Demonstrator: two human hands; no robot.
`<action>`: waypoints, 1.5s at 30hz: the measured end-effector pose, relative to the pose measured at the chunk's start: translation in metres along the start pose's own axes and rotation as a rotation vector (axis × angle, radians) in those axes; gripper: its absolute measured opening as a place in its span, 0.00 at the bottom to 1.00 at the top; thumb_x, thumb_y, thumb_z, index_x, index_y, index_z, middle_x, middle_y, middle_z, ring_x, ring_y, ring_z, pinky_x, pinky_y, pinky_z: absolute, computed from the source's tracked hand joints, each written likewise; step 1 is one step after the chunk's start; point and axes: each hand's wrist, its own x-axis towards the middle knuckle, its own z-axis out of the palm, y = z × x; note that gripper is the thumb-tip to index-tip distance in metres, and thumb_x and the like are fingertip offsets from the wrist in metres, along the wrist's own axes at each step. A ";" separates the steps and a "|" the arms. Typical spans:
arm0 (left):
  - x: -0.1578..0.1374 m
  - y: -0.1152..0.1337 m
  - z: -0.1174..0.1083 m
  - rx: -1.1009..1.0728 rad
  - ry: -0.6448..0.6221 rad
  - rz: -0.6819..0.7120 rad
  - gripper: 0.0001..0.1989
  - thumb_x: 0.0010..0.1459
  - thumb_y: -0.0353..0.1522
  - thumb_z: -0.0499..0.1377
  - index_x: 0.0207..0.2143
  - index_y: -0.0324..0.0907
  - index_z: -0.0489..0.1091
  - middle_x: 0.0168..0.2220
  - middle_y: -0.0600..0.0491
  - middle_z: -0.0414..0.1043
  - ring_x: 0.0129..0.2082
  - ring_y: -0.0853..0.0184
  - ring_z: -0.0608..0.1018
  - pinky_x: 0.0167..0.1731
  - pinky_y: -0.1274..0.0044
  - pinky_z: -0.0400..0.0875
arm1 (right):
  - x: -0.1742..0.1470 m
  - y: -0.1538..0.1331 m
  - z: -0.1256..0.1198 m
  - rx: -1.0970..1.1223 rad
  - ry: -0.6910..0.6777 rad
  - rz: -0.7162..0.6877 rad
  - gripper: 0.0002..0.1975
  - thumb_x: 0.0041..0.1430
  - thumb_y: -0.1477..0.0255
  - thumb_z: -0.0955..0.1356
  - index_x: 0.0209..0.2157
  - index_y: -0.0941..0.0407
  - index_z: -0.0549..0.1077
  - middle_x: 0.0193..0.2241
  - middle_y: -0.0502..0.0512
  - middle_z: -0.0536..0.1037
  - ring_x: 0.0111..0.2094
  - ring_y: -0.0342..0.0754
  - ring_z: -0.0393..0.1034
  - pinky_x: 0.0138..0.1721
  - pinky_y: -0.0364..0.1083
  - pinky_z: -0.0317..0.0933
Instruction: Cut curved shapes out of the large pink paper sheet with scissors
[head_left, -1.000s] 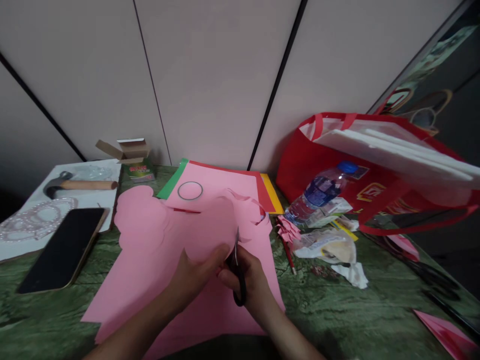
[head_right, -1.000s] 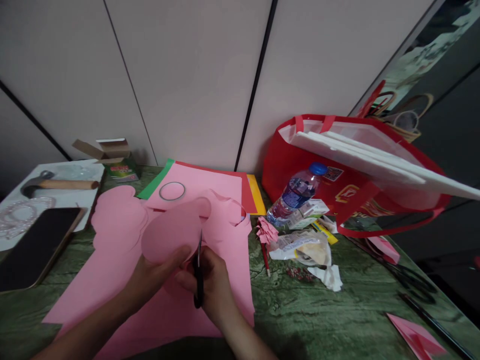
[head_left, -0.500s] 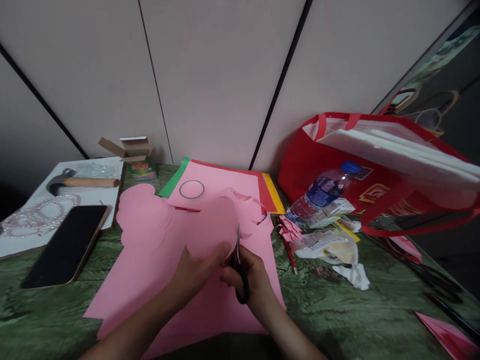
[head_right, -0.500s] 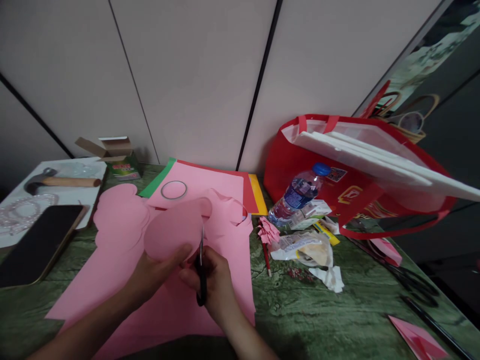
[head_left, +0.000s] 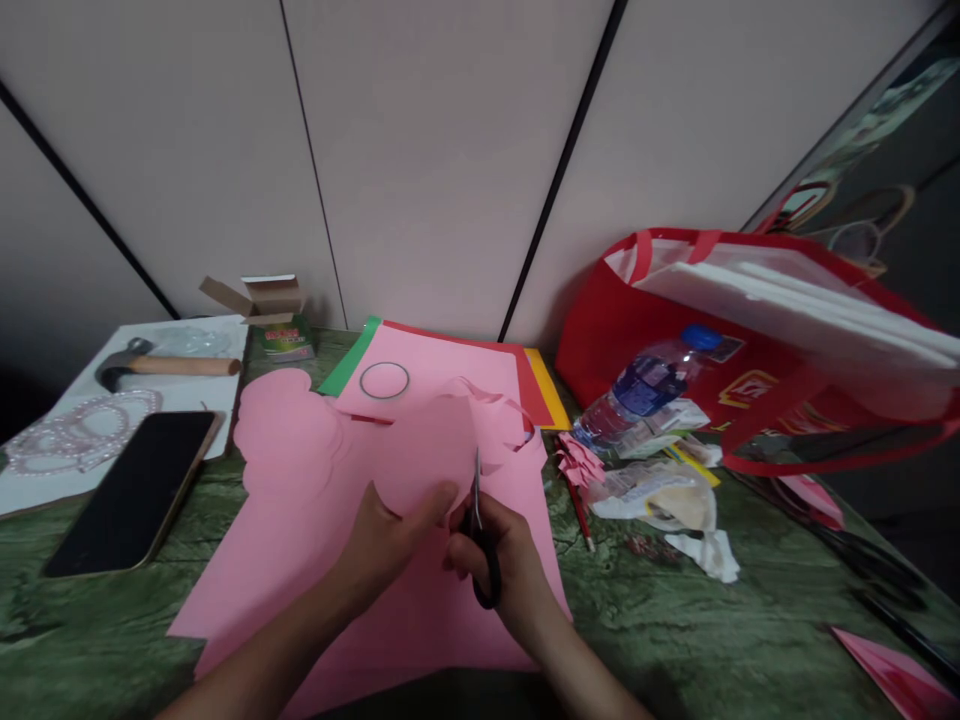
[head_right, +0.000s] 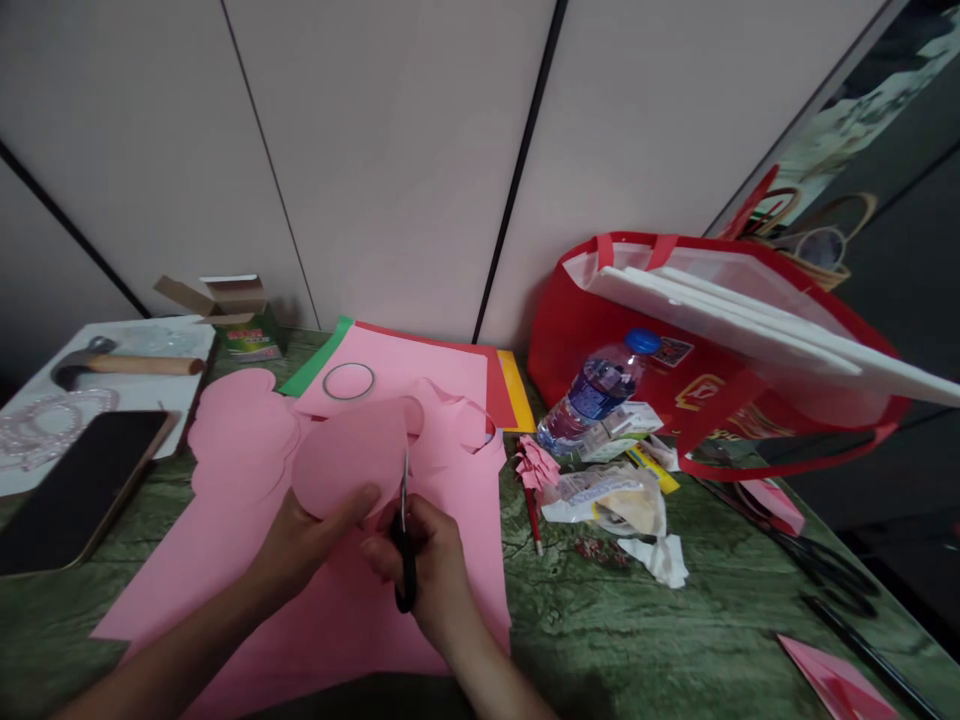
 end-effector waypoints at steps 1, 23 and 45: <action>0.000 0.000 0.000 0.005 0.000 0.006 0.10 0.46 0.31 0.56 0.14 0.41 0.65 0.12 0.58 0.67 0.14 0.70 0.71 0.16 0.80 0.67 | 0.000 0.000 0.000 0.002 0.002 0.001 0.04 0.43 0.75 0.67 0.23 0.58 0.65 0.15 0.44 0.66 0.16 0.38 0.57 0.18 0.38 0.52; -0.001 0.005 -0.001 0.112 0.067 -0.022 0.13 0.45 0.33 0.56 0.12 0.42 0.63 0.12 0.55 0.68 0.17 0.67 0.73 0.18 0.79 0.67 | -0.001 -0.002 0.001 0.033 0.011 0.020 0.09 0.43 0.69 0.69 0.22 0.56 0.64 0.13 0.44 0.66 0.14 0.39 0.57 0.15 0.39 0.52; -0.004 0.001 0.001 0.138 0.096 -0.027 0.11 0.47 0.34 0.57 0.15 0.41 0.66 0.13 0.55 0.69 0.18 0.67 0.73 0.20 0.78 0.69 | -0.001 0.004 0.002 0.049 -0.029 0.021 0.14 0.43 0.63 0.71 0.24 0.56 0.64 0.14 0.44 0.65 0.14 0.40 0.59 0.16 0.40 0.53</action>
